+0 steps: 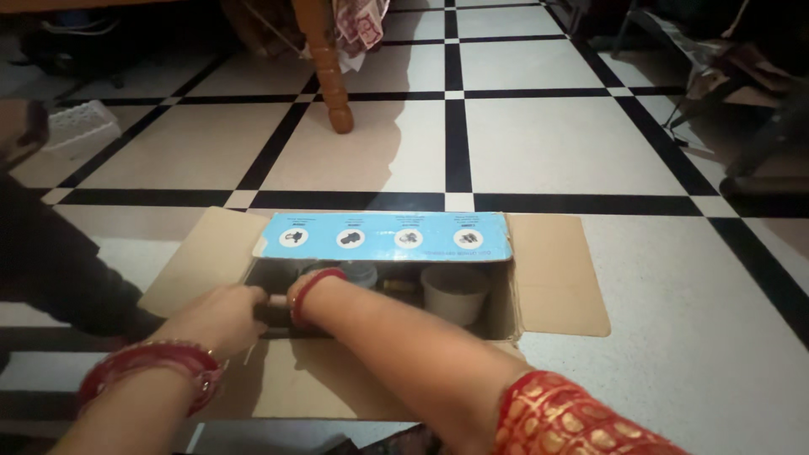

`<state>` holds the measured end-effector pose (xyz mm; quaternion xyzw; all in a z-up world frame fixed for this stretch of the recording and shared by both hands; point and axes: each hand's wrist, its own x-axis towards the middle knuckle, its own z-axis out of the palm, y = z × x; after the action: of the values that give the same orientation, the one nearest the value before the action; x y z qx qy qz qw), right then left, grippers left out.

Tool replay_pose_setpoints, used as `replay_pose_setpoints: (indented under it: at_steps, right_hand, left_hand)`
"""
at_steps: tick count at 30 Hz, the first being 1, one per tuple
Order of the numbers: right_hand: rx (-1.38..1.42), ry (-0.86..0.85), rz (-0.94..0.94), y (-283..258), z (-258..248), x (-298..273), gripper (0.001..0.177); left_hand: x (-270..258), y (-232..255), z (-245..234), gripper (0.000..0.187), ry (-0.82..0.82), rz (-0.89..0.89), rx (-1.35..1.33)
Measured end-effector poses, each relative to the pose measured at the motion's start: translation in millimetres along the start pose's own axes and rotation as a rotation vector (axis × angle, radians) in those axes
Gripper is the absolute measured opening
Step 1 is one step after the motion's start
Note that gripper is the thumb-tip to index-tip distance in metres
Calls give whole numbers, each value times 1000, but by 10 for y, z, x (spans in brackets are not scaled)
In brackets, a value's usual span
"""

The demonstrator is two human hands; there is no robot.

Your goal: The person sorts small metal fasteners from a table into a small plastic container, then places the container into a cardboard box. The person then wipes several tools with a red cloth and places them into the same box.

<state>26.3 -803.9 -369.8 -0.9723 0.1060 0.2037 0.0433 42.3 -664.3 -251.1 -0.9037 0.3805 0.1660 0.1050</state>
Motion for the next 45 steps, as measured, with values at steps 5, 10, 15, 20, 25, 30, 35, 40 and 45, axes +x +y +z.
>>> replay_pose_setpoints:
  at_steps: [5,10,15,20,25,30,35,40,45]
  right_hand:
    - [-94,54,-6,-130,-43,69,44]
    - [-21,208,-52,-226,-407,22,36]
    - [-41,195,-162,-510,-1154,-345,30]
    - [-16,252,-218,-866,-1957,-887,29]
    - [-79,405,-427,-1353,-2630,-1424,34]
    - [-30,315,-505,-1995,-3165,-2014,27]
    - [-26,333,-666,-2909,-3401,-2340,24]
    - [-29,350,-854,-3923,-3411,-2452,20]
    - [-64,505,-1147,-4823,-3271,-2298,15]
  left_hand:
    - [23,-171,35,44,20,8,-16]
    - [-140,-284,-127,38,14,-19,46]
    - [-494,-460,-501,44,54,-16,69]
    - [-1027,-633,-916,39,204,-51,145]
    - [-1742,-940,-1360,28,417,-58,40]
    - [-2512,-1464,-1668,21,533,-77,-53]
    - [-3296,-2167,-1652,24,540,-264,50]
    - [-4033,-2982,-1406,28,526,-410,40]
    - [-4796,-3652,-1127,31,380,-903,46]
